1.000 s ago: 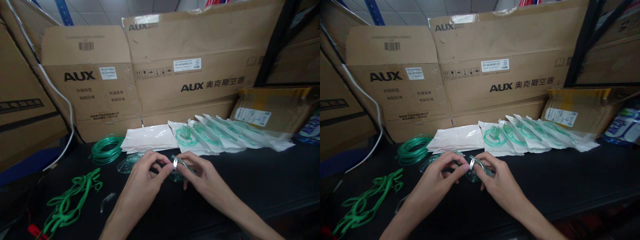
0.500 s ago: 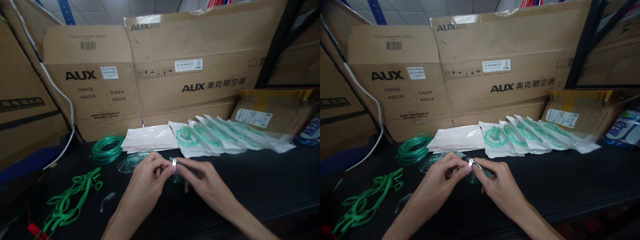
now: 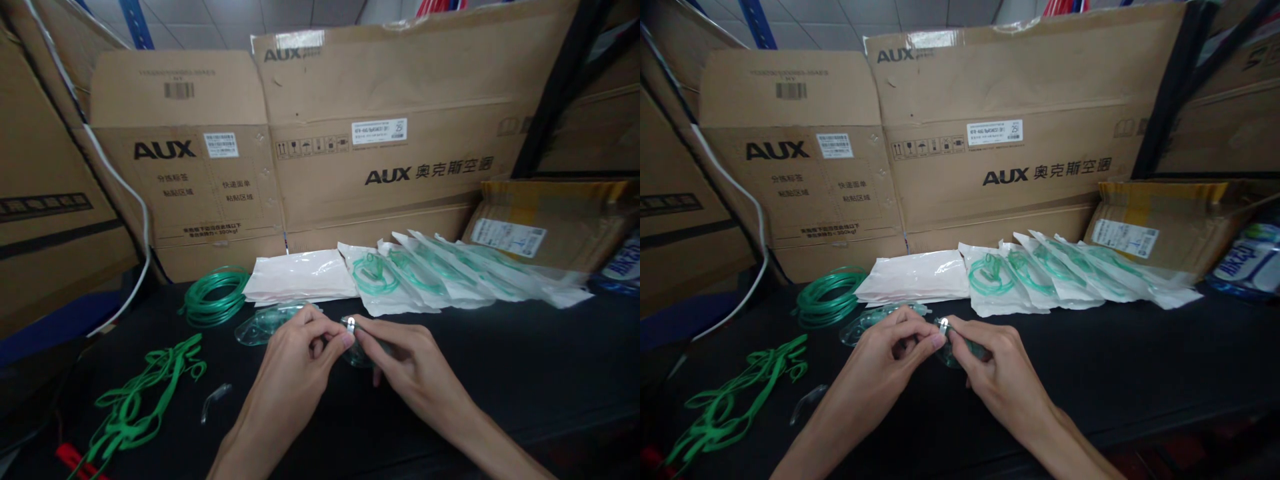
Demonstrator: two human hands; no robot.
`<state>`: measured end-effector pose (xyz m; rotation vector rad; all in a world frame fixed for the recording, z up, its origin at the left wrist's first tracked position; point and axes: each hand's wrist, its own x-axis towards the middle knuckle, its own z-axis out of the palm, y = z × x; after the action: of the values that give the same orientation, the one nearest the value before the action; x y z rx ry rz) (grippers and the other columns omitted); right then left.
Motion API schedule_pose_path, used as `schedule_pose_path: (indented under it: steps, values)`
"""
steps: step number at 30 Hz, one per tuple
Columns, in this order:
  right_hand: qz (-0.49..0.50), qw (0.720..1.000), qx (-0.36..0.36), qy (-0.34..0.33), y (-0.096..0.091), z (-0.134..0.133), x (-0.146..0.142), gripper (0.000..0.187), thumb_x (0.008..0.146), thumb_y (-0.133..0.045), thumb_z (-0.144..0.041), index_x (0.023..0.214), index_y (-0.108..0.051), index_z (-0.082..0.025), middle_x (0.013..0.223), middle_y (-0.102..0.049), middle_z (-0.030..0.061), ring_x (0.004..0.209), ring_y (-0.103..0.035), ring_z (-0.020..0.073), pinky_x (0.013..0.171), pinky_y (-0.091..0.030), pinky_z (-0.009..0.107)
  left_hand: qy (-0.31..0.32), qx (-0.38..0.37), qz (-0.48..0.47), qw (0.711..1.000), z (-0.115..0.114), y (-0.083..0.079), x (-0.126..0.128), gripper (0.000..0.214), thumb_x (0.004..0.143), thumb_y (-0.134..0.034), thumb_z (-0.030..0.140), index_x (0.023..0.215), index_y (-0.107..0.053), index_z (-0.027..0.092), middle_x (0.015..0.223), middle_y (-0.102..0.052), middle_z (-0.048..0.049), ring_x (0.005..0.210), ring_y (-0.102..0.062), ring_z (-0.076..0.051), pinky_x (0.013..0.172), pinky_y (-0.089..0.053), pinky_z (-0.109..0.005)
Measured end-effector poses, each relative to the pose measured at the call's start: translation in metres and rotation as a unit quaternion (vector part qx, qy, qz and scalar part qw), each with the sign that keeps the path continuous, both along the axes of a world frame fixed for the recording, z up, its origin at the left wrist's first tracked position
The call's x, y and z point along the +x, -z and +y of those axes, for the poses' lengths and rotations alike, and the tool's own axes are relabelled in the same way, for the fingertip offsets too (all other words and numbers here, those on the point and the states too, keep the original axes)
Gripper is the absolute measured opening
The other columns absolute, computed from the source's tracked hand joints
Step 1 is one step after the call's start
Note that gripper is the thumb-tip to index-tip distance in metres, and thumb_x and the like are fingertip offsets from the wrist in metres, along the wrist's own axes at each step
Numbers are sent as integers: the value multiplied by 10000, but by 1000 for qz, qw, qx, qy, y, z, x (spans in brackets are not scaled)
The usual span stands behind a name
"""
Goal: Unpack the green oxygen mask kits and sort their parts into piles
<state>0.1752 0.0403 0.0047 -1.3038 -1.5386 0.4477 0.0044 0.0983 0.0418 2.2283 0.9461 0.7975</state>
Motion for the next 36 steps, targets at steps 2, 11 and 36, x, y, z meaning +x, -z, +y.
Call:
schedule_pose_path:
  steps: [2,11,36]
  values:
    - [-10,1000,14,10,-2,0,-1,296,950,-573,-320,1097,-799,-199,957,-795,89,475,-614,138,480,-530,253,-2,-2,-4,1000,0,1,0,214,950,-607,311,826,-754,217,830,-589,3,699,-518,-141,653,-363,-270]
    - [1,999,14,34,-4,-2,-2,285,933,-583,-323,1073,-806,-213,1013,-799,87,841,-746,264,845,-583,363,5,-22,-28,999,0,1,1,188,931,-648,326,828,-774,231,852,-619,6,668,-511,-126,611,-365,-250]
    - [121,987,-89,-55,-13,-10,10,358,955,-548,-550,884,-597,-202,611,-508,-50,503,-481,106,484,-398,211,108,72,14,991,0,0,-5,344,856,-761,310,1193,-696,326,1234,-724,37,1150,-647,-193,1056,-450,-313]
